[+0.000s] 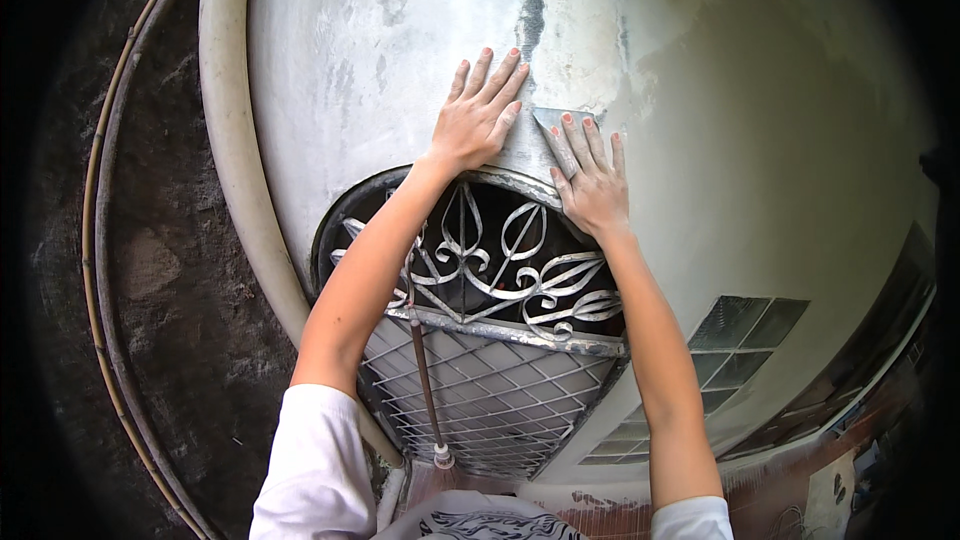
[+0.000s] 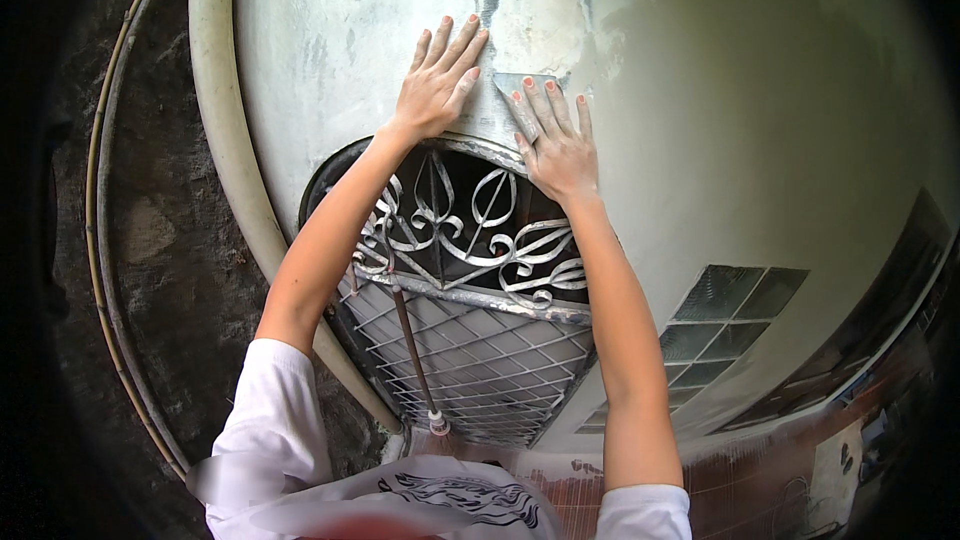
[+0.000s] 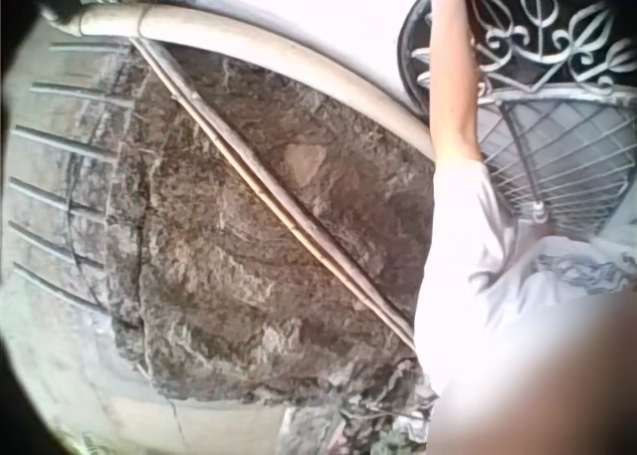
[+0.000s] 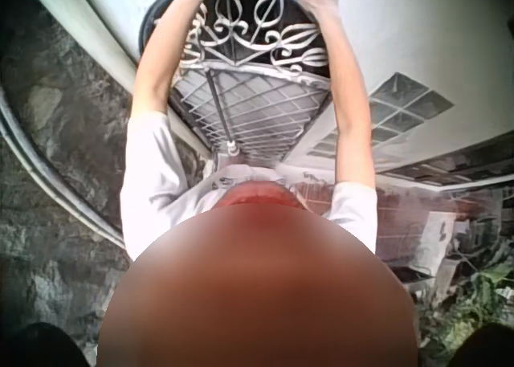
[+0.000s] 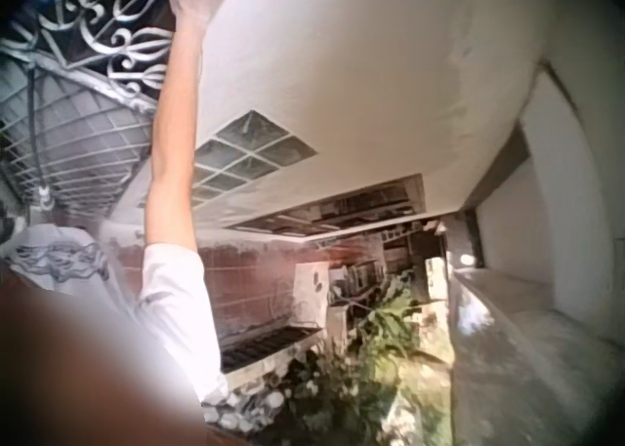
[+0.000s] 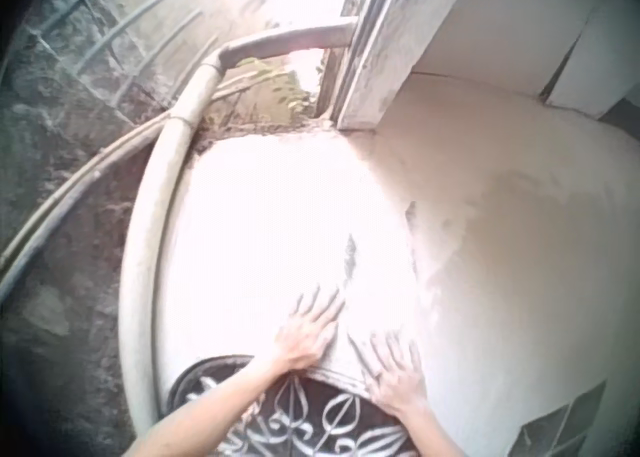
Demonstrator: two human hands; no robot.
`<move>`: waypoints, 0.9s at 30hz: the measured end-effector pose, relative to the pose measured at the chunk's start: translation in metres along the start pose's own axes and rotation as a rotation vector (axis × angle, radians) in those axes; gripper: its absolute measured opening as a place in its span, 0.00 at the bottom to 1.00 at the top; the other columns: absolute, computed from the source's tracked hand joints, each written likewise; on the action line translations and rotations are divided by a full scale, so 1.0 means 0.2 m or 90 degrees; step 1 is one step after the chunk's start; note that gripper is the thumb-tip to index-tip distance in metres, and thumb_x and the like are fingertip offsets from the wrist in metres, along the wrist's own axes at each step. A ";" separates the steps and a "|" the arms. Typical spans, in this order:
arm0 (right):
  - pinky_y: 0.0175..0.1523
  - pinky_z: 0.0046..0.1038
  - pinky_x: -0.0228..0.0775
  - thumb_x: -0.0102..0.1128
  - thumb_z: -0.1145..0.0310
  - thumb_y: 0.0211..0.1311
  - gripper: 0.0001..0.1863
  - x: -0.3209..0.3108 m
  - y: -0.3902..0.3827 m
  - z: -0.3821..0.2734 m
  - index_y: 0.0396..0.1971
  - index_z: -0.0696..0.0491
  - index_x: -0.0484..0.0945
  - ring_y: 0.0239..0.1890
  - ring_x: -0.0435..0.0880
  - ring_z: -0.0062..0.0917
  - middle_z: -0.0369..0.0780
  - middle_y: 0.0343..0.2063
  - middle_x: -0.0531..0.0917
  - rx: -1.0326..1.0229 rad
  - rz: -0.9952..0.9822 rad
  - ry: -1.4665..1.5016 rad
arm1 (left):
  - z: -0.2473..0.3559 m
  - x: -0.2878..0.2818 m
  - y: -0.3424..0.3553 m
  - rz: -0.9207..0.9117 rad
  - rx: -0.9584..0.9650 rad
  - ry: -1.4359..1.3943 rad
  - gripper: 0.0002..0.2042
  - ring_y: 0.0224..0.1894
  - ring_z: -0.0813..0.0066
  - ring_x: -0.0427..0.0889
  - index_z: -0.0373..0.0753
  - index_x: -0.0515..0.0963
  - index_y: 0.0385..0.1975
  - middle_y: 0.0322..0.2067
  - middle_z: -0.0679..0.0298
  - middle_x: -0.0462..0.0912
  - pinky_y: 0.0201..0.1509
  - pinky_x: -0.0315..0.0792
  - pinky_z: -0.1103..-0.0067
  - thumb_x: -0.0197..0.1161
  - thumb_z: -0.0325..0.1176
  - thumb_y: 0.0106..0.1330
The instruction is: The person smooths a freshly applied plaster surface on a curved wall using a rectangular trowel. They repeatedly rub and level the wet plaster with both hands, working around a decorative metal vent cover.
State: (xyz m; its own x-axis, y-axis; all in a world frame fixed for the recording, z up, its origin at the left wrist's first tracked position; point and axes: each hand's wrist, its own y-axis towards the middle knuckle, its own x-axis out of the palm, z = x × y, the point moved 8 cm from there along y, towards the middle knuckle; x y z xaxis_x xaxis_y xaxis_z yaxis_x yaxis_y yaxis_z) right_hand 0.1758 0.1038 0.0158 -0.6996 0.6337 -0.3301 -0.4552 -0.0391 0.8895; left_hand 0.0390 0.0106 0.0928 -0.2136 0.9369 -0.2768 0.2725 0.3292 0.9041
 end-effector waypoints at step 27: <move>0.66 0.43 0.62 0.51 0.66 0.71 0.18 -0.11 -0.70 0.19 0.55 0.58 0.74 0.60 0.75 0.43 0.48 0.57 0.79 0.394 0.329 0.298 | 0.33 -0.06 0.09 0.072 0.387 -0.099 0.20 0.63 0.69 0.77 0.49 0.79 0.55 0.58 0.69 0.81 0.69 0.72 0.72 0.58 0.28 0.62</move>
State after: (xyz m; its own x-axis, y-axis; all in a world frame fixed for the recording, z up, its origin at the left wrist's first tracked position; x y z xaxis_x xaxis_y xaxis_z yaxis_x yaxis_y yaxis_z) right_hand 0.2764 0.1249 -0.0900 -0.9456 0.2711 0.1796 0.2551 0.2754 0.9269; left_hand 0.1076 0.0121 0.0912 -0.0264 0.9609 -0.2758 0.7786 0.1928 0.5972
